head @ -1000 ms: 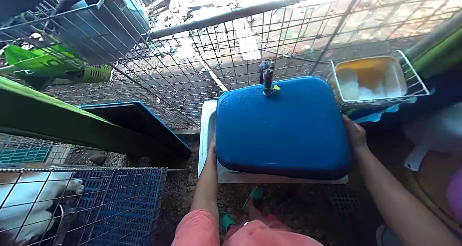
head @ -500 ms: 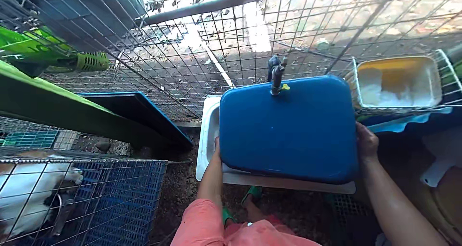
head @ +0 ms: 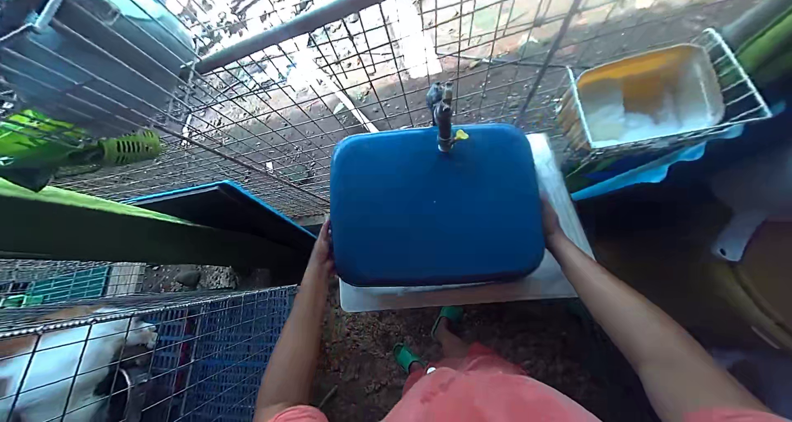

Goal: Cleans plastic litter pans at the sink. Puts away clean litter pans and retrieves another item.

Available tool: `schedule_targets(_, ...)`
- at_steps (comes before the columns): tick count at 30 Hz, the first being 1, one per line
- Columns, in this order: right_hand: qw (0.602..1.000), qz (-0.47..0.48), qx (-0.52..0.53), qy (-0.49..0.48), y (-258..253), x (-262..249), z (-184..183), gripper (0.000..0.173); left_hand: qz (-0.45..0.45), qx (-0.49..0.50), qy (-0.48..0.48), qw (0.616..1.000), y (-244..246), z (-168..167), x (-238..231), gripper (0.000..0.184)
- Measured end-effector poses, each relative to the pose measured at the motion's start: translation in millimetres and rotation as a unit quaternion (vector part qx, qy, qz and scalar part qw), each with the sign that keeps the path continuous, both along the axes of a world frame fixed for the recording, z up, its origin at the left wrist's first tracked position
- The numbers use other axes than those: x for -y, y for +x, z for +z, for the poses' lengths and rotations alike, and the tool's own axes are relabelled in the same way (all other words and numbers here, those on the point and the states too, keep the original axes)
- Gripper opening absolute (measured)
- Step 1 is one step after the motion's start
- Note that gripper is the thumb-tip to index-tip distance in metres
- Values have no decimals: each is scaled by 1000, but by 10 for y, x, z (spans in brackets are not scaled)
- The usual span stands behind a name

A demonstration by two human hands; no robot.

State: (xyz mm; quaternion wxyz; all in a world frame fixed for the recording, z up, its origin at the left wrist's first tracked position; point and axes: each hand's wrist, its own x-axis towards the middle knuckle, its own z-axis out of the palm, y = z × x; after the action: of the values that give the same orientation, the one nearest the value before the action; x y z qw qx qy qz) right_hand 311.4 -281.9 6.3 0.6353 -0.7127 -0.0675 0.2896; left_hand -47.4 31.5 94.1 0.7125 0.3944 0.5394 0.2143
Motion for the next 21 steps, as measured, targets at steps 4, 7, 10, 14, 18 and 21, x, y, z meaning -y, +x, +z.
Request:
schedule_targets(4, 994, -6, -93, 65, -265, -369, -243, 55, 46, -58, 55, 996, -220, 370, -133, 44)
schedule_targets(7, 977, -2, -162, 142, -413, -685, -368, 51, 61, -66, 90, 992, -426, 576, -246, 41)
schedule_targets(10, 955, 30, -229, 189, -569, -1003, -408, 55, 80, -57, 129, 987, -665, 831, -322, 34)
schedule_targets(14, 938, 72, -291, 175, -807, -1415, -187, 63, 83, -58, 210, 972, -994, 1156, -335, 35)
schedule_targets(18, 915, 135, -313, 214, -999, -1588, -178, 61, 94, -115, 293, 944, -1307, 1356, -158, 41)
schedule_targets(21, 900, 168, -314, 253, -1076, -1587, -145, 53, 110, -129, 347, 922, -1531, 1414, 27, 49)
